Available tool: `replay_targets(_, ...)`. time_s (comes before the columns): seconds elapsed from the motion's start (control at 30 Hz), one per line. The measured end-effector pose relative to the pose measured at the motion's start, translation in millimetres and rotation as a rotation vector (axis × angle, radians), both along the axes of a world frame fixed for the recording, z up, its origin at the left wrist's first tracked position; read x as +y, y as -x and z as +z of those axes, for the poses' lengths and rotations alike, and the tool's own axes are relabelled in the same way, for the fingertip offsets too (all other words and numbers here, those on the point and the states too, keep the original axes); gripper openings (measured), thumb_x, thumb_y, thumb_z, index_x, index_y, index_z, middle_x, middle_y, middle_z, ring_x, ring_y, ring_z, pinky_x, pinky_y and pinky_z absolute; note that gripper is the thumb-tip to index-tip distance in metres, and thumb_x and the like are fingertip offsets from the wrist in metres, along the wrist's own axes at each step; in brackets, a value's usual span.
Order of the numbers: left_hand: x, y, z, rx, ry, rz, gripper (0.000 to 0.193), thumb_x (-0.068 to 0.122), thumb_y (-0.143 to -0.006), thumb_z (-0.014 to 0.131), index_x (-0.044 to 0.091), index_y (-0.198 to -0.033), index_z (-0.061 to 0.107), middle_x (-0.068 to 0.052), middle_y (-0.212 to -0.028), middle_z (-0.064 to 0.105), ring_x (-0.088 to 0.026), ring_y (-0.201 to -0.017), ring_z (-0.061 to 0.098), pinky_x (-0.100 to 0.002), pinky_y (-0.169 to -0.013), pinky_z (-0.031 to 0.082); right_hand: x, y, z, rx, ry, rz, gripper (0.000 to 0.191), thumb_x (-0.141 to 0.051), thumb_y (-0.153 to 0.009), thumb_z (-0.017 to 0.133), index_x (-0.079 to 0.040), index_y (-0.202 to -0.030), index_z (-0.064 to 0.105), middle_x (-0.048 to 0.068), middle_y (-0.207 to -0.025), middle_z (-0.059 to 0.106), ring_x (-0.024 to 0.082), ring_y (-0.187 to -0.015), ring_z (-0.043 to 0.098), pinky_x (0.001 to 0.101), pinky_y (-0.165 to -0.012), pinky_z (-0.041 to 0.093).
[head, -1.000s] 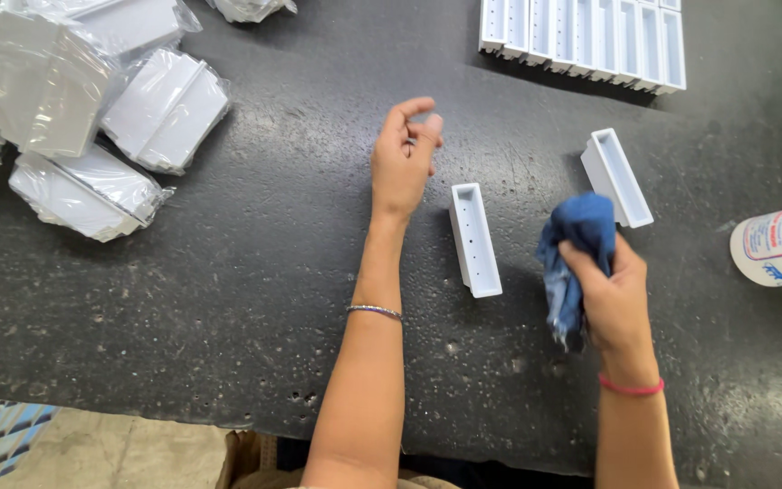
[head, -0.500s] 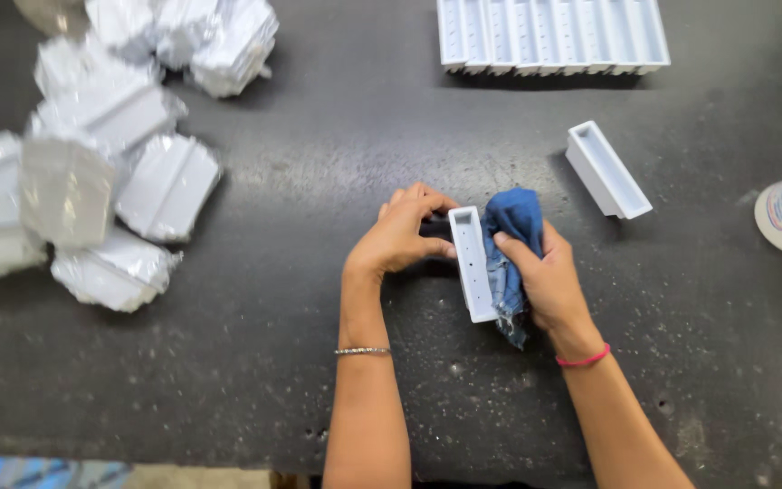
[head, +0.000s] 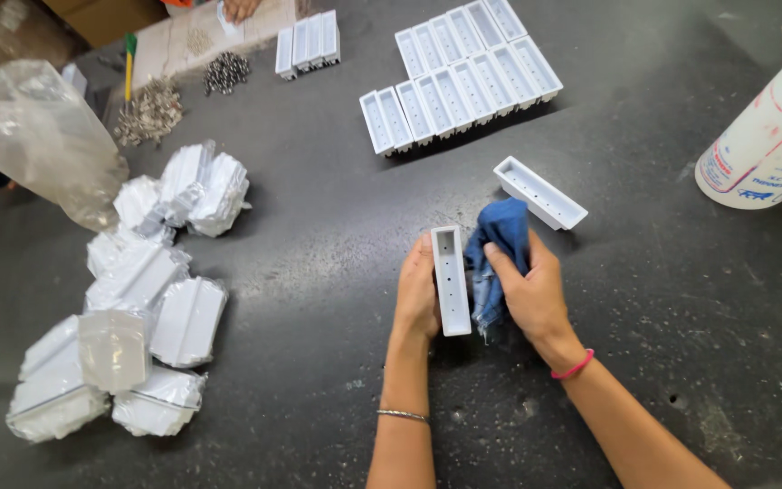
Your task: The person wipes white plastic tray components one at a time with a blue cloth at a workbench, placing each wiped tray onto a growing stack of finished trays. They occasionally reach for a liquid bottle and continue wiping more trays from a pile.
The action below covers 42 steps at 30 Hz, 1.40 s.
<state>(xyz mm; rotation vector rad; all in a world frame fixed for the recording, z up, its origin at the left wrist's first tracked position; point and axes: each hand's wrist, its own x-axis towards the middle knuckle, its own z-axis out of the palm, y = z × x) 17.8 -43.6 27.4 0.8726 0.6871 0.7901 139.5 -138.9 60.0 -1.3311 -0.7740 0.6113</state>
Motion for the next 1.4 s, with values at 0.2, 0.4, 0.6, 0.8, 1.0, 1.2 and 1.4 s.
replay_targets(0.2,-5,3,1,0.038,-0.086,0.065,0.061,0.057,-0.105,0.038,0.006,-0.124,0.066,-0.002,-0.075,0.058,-0.009,-0.059,0.055,-0.025,-0.050,0.049,-9,4,22,-0.229,0.014,-0.048,0.025,-0.014,-0.095,0.068,-0.001,-0.116,0.066,0.009,-0.098,0.070,0.016,-0.087,0.066,0.0304,-0.079,0.053)
replay_targets(0.4,-11,-5,-6,0.158,-0.328,0.227,0.059,0.058,-0.106,0.041,0.003,-0.108,0.062,-0.001,-0.082,0.060,-0.006,-0.069,0.056,-0.023,-0.060,0.050,-11,10,24,-0.518,-0.050,-0.038,0.022,-0.013,-0.092,0.069,0.002,-0.109,0.065,0.017,-0.103,0.064,0.034,-0.092,0.065,0.0417,-0.080,0.052)
replay_targets(0.6,-16,-11,-22,0.188,-0.493,0.237,0.042,0.049,-0.108,0.046,0.009,-0.098,0.053,0.002,-0.077,0.053,-0.007,-0.065,0.050,-0.024,-0.056,0.045,-13,12,25,-0.466,0.068,0.027,0.024,-0.011,-0.092,0.064,0.000,-0.113,0.064,0.017,-0.106,0.061,0.035,-0.092,0.066,0.0439,-0.078,0.053)
replay_targets(0.8,-13,-12,-23,0.161,-0.526,0.210,0.037,0.046,-0.108,0.045,0.010,-0.103,0.055,0.001,-0.088,0.054,-0.006,-0.077,0.050,-0.022,-0.066,0.046,-16,16,22,-0.595,-0.082,0.086,0.037,-0.005,-0.083,0.066,0.000,-0.119,0.063,0.018,-0.113,0.061,0.039,-0.099,0.065,0.0450,-0.082,0.054)
replay_targets(1.0,-18,-16,-17,0.265,-0.471,0.243,0.040,0.045,-0.110,0.037,0.010,-0.097,0.052,0.001,-0.081,0.055,-0.008,-0.071,0.053,-0.023,-0.062,0.048,-11,11,15,-0.493,0.144,-0.006,0.024,-0.007,-0.089,0.067,-0.002,-0.113,0.064,0.016,-0.107,0.061,0.038,-0.095,0.065,0.0460,-0.080,0.053)
replay_targets(1.2,-10,-12,-15,0.190,-0.352,0.247,0.039,0.046,-0.108,0.042,0.011,-0.097,0.055,0.004,-0.080,0.052,-0.006,-0.072,0.049,-0.023,-0.063,0.045,-11,5,13,-0.564,0.041,0.045,0.034,-0.006,-0.083,0.068,-0.002,-0.117,0.066,0.017,-0.110,0.062,0.039,-0.097,0.065,0.0459,-0.080,0.053)
replay_targets(1.4,-7,-8,-15,0.122,-0.326,0.209,0.038,0.047,-0.107,0.049,0.011,-0.099,0.057,0.004,-0.085,0.054,-0.006,-0.077,0.050,-0.023,-0.069,0.045,-11,2,19,-0.622,-0.003,0.165,0.033,-0.004,-0.080,0.071,-0.002,-0.113,0.068,0.014,-0.111,0.066,0.037,-0.095,0.067,0.0437,-0.078,0.056)
